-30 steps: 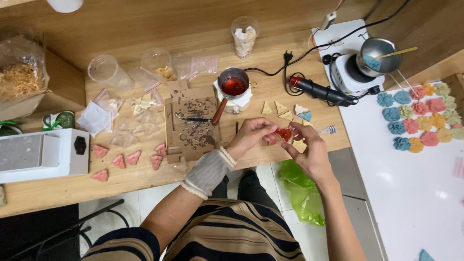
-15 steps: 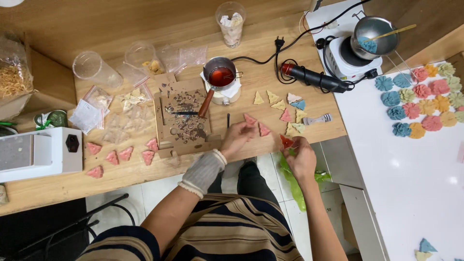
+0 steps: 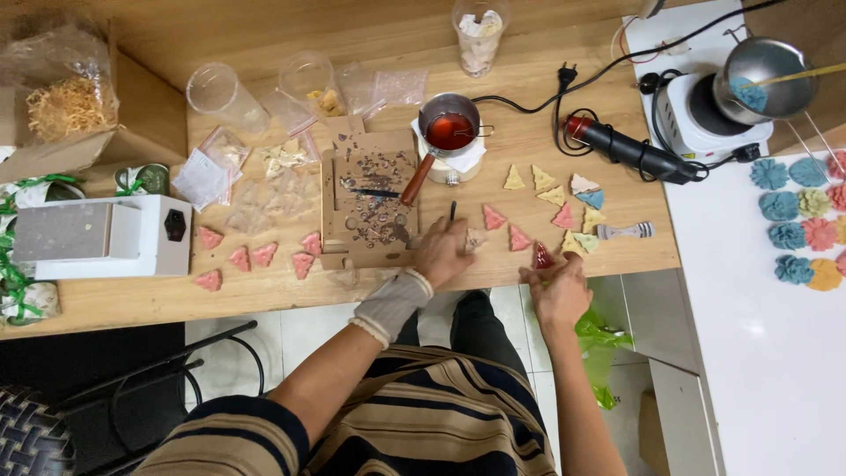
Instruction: The recorder prepares various small candle items by dipping them in wax and packaging them.
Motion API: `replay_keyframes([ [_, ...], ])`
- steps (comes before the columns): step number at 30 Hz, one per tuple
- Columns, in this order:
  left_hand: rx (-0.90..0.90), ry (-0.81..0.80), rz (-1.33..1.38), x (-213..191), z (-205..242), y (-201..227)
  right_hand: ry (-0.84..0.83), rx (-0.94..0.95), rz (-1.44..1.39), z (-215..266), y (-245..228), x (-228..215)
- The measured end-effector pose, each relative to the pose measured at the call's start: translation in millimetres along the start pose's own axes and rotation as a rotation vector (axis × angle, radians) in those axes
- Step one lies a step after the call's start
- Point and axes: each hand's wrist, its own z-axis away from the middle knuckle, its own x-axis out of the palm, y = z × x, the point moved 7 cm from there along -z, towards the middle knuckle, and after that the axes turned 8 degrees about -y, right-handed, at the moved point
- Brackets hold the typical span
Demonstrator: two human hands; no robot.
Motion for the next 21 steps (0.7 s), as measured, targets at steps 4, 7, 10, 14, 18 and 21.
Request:
replay_keyframes([
  [4, 0.151, 0.098, -0.120, 9, -9, 2, 0.047, -0.016, 0.122, 2, 3, -6],
  [7, 0.169, 0.142, -0.101, 0, -3, 8, 0.122, -0.098, 0.067, -7, -9, -20],
  [10, 0.204, 0.155, -0.020, -11, 3, 11, 0.140, -0.188, -0.105, -24, -50, -42],
  [14, 0.294, 0.100, 0.323, -42, 29, 17, 0.057, -0.231, -0.301, -74, -121, -52],
  [18, 0.388, 0.092, 0.592, -94, 58, 14, 0.038, -0.272, -0.151, -138, -172, -29],
  [21, 0.366, 0.153, 0.650, -147, 61, -1, 0.010, -0.261, -0.065, -158, -192, -20],
])
